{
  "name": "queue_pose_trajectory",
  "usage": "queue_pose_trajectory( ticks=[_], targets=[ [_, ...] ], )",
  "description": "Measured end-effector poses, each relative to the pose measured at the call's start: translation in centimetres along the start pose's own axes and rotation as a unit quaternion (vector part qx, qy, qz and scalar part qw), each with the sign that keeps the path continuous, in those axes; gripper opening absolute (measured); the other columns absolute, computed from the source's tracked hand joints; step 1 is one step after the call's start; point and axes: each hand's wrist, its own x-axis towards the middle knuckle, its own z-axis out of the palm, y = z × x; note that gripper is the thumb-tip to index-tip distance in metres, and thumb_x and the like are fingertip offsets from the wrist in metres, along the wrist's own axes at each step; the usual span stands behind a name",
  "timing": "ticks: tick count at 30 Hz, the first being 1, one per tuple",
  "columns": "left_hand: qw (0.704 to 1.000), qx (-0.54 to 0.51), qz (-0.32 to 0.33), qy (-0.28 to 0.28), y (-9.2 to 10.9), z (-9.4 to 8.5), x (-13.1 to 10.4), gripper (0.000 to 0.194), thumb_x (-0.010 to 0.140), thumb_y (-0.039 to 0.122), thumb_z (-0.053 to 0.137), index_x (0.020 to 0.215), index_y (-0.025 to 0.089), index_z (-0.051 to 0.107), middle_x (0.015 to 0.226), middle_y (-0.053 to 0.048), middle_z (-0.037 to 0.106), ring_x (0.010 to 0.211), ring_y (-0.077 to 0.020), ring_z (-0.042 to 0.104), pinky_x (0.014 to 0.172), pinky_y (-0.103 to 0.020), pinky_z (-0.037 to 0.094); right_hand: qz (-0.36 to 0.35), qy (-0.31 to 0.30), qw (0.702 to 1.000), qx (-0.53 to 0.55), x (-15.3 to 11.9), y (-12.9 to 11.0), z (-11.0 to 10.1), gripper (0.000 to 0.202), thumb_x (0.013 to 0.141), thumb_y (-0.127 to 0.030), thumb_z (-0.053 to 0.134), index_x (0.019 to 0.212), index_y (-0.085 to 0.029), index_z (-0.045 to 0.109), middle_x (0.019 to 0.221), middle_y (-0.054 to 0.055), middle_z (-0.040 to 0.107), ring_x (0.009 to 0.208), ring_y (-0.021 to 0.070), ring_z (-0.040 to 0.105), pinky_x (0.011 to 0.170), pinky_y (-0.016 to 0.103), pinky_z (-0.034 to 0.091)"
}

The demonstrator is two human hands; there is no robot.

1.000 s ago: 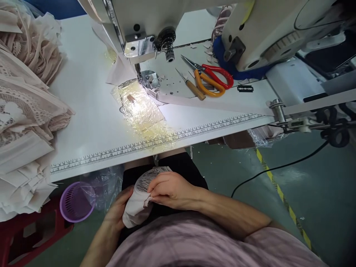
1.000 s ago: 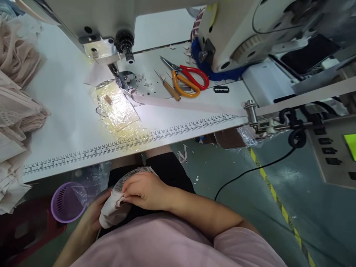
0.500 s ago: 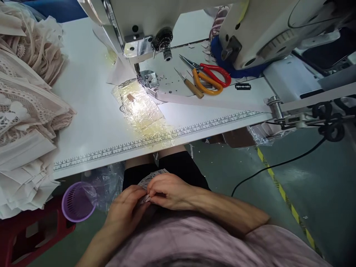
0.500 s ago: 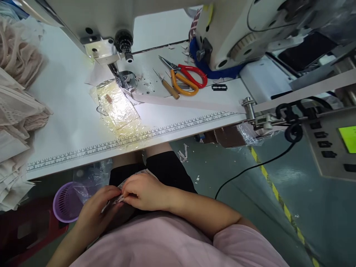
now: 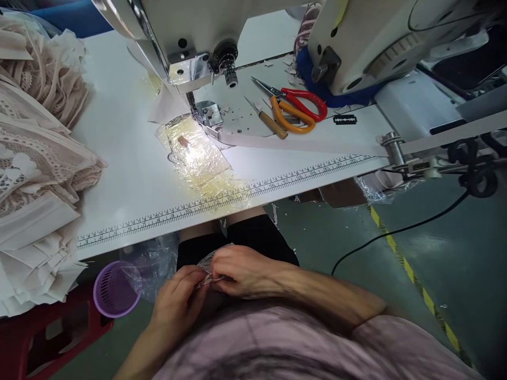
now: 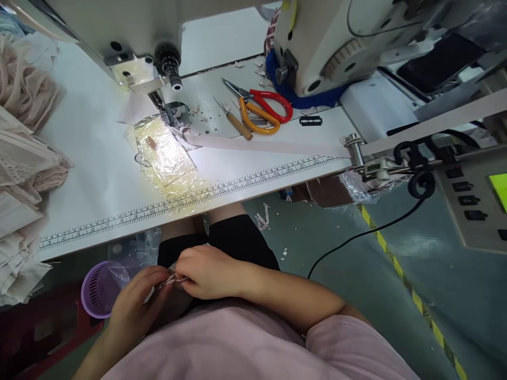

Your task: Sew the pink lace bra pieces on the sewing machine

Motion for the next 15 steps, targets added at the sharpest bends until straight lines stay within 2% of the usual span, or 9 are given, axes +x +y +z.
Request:
queue_pose_trajectory(
  ticks=[3, 6, 8, 11, 13, 15],
  targets=[
    [1.000, -0.019, -0.014, 0.003, -0.2, -0.3, 0.1, 0.006, 0.094, 0.018, 0.054, 0.092, 0.020, 0.060, 0.083, -0.003, 0.070, 0.074, -0.0127, 0.070, 0.068, -0.019, 0.057, 0.024, -0.050, 0.998, -0.042, -0.5, 0.4, -1.4, 0.014, 0.085, -0.022, 0.062, 0.073, -0.016, 0.066, 0.083, 0.005, 0.067, 0.077, 0.0180, 0.060, 0.071, 0.029, 0.047],
    [0.999, -0.034, -0.027, 0.018, -0.3, -0.8, 0.3, 0.006, 0.091, 0.016, 0.056, 0.089, 0.021, 0.059, 0.080, 0.000, 0.070, 0.072, -0.0113, 0.069, 0.068, -0.018, 0.056, 0.050, -0.047, 0.997, -0.025, -1.6, 1.3, -2.6, 0.011, 0.083, -0.019, 0.063, 0.072, -0.016, 0.066, 0.081, 0.004, 0.065, 0.073, 0.0158, 0.057, 0.065, 0.026, 0.043],
    [0.998, -0.044, -0.034, 0.029, -0.4, -1.1, 0.2, 0.008, 0.090, 0.013, 0.057, 0.090, 0.021, 0.059, 0.081, 0.000, 0.069, 0.074, -0.0113, 0.069, 0.070, -0.017, 0.056, 0.067, -0.010, 0.998, 0.011, -2.5, 2.1, -3.0, 0.011, 0.083, -0.017, 0.062, 0.072, -0.016, 0.065, 0.079, 0.004, 0.064, 0.071, 0.0145, 0.055, 0.062, 0.025, 0.041],
    [0.996, -0.060, -0.045, 0.051, -0.7, -1.2, -0.2, 0.011, 0.088, 0.011, 0.058, 0.093, 0.021, 0.060, 0.085, -0.001, 0.070, 0.080, -0.0118, 0.069, 0.075, -0.018, 0.056, 0.079, 0.084, 0.988, 0.105, -3.3, 3.1, -2.8, 0.017, 0.087, -0.020, 0.059, 0.070, -0.016, 0.063, 0.077, 0.004, 0.064, 0.072, 0.0147, 0.057, 0.065, 0.026, 0.042],
    [0.995, -0.065, -0.047, 0.059, -1.1, -1.1, -0.5, 0.012, 0.088, 0.011, 0.058, 0.094, 0.021, 0.061, 0.086, -0.001, 0.070, 0.081, -0.0117, 0.070, 0.077, -0.018, 0.056, 0.088, 0.155, 0.966, 0.189, -3.4, 3.4, -2.3, 0.019, 0.086, -0.025, 0.060, 0.069, -0.016, 0.062, 0.078, 0.005, 0.065, 0.075, 0.0156, 0.060, 0.068, 0.028, 0.044],
    [0.995, -0.064, -0.045, 0.063, -1.3, -1.1, -0.8, 0.011, 0.088, 0.013, 0.059, 0.094, 0.022, 0.061, 0.085, -0.001, 0.069, 0.080, -0.0116, 0.070, 0.078, -0.018, 0.056, 0.108, 0.219, 0.931, 0.269, -3.2, 3.5, -1.5, 0.019, 0.082, -0.030, 0.064, 0.068, -0.017, 0.063, 0.081, 0.005, 0.066, 0.077, 0.0166, 0.062, 0.071, 0.030, 0.047]
  ],
)
